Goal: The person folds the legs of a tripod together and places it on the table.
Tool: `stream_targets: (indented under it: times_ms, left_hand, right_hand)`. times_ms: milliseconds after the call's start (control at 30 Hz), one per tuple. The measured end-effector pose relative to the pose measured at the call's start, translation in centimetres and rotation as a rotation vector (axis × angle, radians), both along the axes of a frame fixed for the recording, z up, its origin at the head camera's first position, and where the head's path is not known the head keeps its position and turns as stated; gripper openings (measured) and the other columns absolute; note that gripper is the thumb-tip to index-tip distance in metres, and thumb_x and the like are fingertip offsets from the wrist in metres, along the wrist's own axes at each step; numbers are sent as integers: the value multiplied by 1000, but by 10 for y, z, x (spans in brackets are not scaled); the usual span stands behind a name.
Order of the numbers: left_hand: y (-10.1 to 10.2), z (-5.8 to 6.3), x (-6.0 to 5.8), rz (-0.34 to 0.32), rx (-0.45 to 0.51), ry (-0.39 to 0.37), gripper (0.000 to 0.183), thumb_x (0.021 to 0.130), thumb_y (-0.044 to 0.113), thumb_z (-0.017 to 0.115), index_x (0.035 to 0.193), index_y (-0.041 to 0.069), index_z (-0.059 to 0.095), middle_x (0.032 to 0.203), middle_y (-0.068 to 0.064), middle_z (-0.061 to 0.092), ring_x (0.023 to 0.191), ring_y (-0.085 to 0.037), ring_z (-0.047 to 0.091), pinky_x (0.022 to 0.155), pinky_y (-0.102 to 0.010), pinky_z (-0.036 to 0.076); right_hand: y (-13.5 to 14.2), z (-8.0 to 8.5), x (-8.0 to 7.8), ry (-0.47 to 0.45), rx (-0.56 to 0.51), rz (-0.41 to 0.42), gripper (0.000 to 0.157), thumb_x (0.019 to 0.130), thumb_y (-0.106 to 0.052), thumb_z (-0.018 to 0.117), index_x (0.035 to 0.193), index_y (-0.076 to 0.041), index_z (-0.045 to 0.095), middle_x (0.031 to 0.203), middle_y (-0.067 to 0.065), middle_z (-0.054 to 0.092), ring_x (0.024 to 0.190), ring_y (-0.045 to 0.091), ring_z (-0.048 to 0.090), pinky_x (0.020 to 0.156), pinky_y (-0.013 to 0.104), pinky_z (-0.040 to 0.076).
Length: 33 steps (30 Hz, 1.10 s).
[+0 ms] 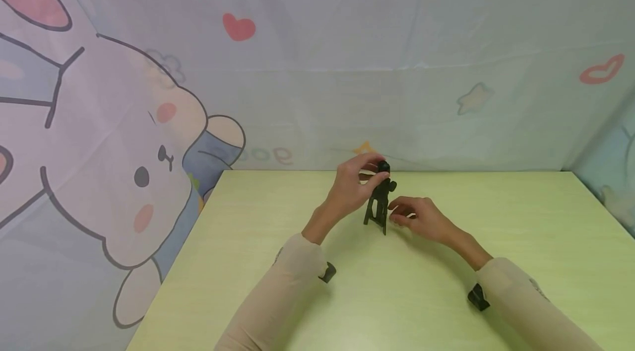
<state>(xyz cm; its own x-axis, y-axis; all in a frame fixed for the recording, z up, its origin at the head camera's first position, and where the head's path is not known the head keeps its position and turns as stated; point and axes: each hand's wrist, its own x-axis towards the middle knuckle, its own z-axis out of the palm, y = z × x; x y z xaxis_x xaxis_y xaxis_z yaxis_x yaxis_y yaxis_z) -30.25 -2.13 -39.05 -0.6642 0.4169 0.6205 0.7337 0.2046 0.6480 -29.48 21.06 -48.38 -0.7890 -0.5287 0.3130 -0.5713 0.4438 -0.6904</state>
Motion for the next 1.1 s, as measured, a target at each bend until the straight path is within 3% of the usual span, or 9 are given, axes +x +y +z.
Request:
stream_targets:
  times_ms: [667,1100]
  left_hand:
    - [1,2,3,-10,-49,5,28,100,1,69,127,-1,65,117,-14,70,105,-26,72,84,-20,59]
    - [-2,3,1,-30,-66,-12,29,100,2,68,129,0,65,121,-14,69,108,-27,71,84,-20,59]
  right_hand:
    - [1,0,0,36,-50,-44,11,96,0,73,108,-2,71,98,8,76,90,23,75,72,29,63]
    - [1,1,0,60,-52,-18,14,95,4,73,106,-5,73,97,7,76,89,26,75,71,29,63]
